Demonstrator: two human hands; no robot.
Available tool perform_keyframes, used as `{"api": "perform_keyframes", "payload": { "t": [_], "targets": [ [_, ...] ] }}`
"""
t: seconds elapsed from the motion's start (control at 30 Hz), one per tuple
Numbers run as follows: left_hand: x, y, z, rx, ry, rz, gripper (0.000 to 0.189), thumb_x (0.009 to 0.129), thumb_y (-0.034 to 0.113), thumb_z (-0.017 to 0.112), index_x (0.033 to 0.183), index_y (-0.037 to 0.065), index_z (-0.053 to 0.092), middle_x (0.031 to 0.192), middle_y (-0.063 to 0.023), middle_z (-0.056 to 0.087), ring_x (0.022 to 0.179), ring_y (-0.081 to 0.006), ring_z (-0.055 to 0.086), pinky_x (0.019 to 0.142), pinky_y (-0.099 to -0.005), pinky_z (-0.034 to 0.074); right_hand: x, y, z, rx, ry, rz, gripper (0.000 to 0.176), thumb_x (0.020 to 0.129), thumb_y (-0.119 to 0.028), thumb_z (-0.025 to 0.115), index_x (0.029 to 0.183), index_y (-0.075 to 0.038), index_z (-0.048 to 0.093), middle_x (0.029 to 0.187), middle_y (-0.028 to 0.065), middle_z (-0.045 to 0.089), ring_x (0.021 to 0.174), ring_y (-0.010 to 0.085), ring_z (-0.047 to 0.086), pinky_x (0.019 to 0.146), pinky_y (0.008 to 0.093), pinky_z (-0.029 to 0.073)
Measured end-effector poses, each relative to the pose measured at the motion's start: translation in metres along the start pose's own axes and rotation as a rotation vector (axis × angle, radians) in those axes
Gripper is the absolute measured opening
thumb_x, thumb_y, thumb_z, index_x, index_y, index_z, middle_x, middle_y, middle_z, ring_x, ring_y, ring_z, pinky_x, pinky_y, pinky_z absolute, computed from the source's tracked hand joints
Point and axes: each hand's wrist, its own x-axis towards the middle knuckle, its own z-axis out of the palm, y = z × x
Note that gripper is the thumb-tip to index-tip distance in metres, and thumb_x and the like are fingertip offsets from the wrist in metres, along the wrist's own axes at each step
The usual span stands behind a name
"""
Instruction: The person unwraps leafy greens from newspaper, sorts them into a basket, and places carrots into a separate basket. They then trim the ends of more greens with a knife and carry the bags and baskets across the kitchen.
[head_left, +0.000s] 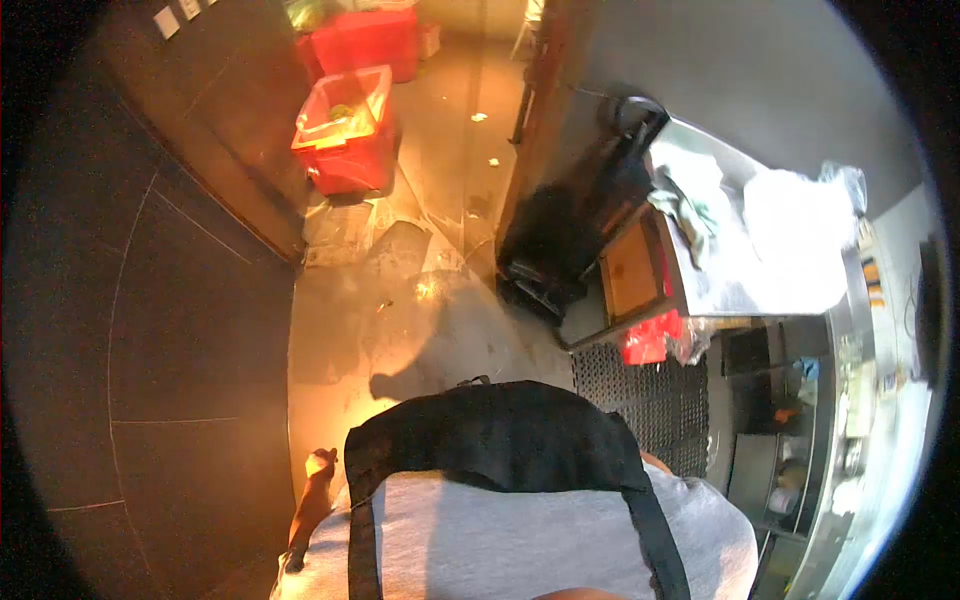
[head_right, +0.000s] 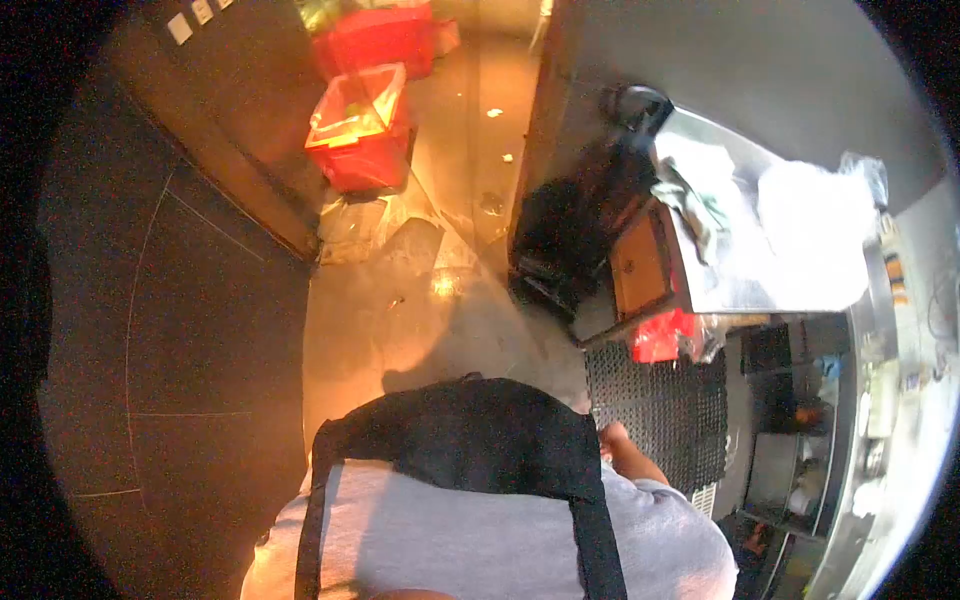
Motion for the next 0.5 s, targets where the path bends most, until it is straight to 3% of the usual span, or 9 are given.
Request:
{"api": "perform_keyframes", "payload": {
  "t": [0.07,0.1,0.13,0.17,0.2,0.27,0.4,0.43,0.5],
  "targets": [
    [0.008,0.038,-0.018,-0.185,-0.039,-0.081,0.031,0.073,0.040,0.070,0.072,0.009,0.064,0.070,-0.0100,0.065,0.068,-0.0236,0.063,0.066,-0.0370,0.050,0.006,0.000,-0.009,0.038,-0.082,-0.009,0.023,0.080,-0.031,0.059,0.093,-0.017,0.071,0.090,0.0023,0.070,0.081,0.0184,0.068,0.066,0.0346,0.054],
    [0.022,0.063,-0.018,-0.171,0.083,0.064,0.031,0.068,0.036,0.074,0.075,0.009,0.061,0.071,-0.0091,0.063,0.070,-0.0240,0.062,0.067,-0.0365,0.050,0.013,0.000,-0.022,0.056,-0.128,-0.014,0.021,0.081,-0.028,0.057,0.092,-0.017,0.071,0.087,0.0016,0.070,0.079,0.0170,0.068,0.064,0.0345,0.054],
    [0.036,0.083,-0.023,-0.208,0.027,0.026,0.031,0.066,0.031,0.076,0.077,0.009,0.059,0.070,-0.0092,0.061,0.068,-0.0249,0.060,0.066,-0.0364,0.050,0.023,-0.003,-0.038,0.151,-0.096,-0.017,0.020,0.081,-0.028,0.058,0.090,-0.015,0.070,0.084,0.0017,0.070,0.075,0.0166,0.068,0.062,0.0341,0.054],
    [0.095,0.073,0.008,-0.184,0.022,0.239,0.033,0.066,0.031,0.076,0.079,0.007,0.059,0.071,-0.0104,0.061,0.070,-0.0262,0.060,0.067,-0.0368,0.050,0.030,-0.012,-0.065,0.246,-0.064,-0.022,0.018,0.080,-0.028,0.060,0.088,-0.014,0.070,0.081,0.0019,0.069,0.071,0.0162,0.067,0.061,0.0336,0.054],
    [0.113,0.109,-0.006,0.316,0.093,0.539,0.034,0.067,0.031,0.076,0.081,0.005,0.058,0.076,-0.0119,0.063,0.072,-0.0277,0.061,0.068,-0.0372,0.050,0.037,-0.023,-0.097,0.344,-0.033,-0.029,0.018,0.080,-0.027,0.061,0.085,-0.013,0.069,0.079,0.0021,0.068,0.068,0.0158,0.066,0.059,0.0331,0.053],
    [0.106,0.209,-0.054,-0.152,-0.060,0.351,0.033,0.075,0.034,0.070,0.082,0.004,0.061,0.080,-0.0146,0.065,0.076,-0.0310,0.062,0.067,-0.0389,0.049,0.055,-0.046,-0.166,0.505,0.071,-0.068,0.019,0.079,-0.028,0.064,0.082,-0.010,0.068,0.073,0.0031,0.066,0.062,0.0157,0.064,0.056,0.0324,0.052],
    [0.105,0.364,-0.140,-0.266,-0.105,0.593,0.027,0.083,0.029,0.064,0.080,0.003,0.061,0.074,-0.0137,0.063,0.068,-0.0265,0.060,0.064,-0.0363,0.048,0.040,-0.137,-0.377,0.646,0.520,-0.400,0.031,0.078,-0.033,0.068,0.075,-0.002,0.064,0.064,0.0068,0.060,0.053,0.0169,0.060,0.051,0.0316,0.050],
    [0.113,0.387,-0.155,-0.234,-0.071,0.699,0.025,0.084,0.028,0.063,0.079,0.003,0.061,0.072,-0.0132,0.063,0.066,-0.0248,0.060,0.063,-0.0353,0.048,0.030,-0.169,-0.428,0.681,0.552,-0.467,0.035,0.078,-0.035,0.070,0.073,0.000,0.063,0.061,0.0077,0.058,0.051,0.0172,0.058,0.049,0.0313,0.049],
    [0.128,0.438,-0.190,-0.195,-0.121,0.639,0.025,0.086,0.026,0.062,0.080,0.002,0.061,0.072,-0.0113,0.062,0.067,-0.0202,0.059,0.064,-0.0328,0.047,0.032,-0.227,-0.528,0.839,0.341,-0.434,0.035,0.082,-0.034,0.066,0.074,0.000,0.063,0.061,0.0090,0.058,0.053,0.0178,0.059,0.051,0.0341,0.048]
  ]
}}
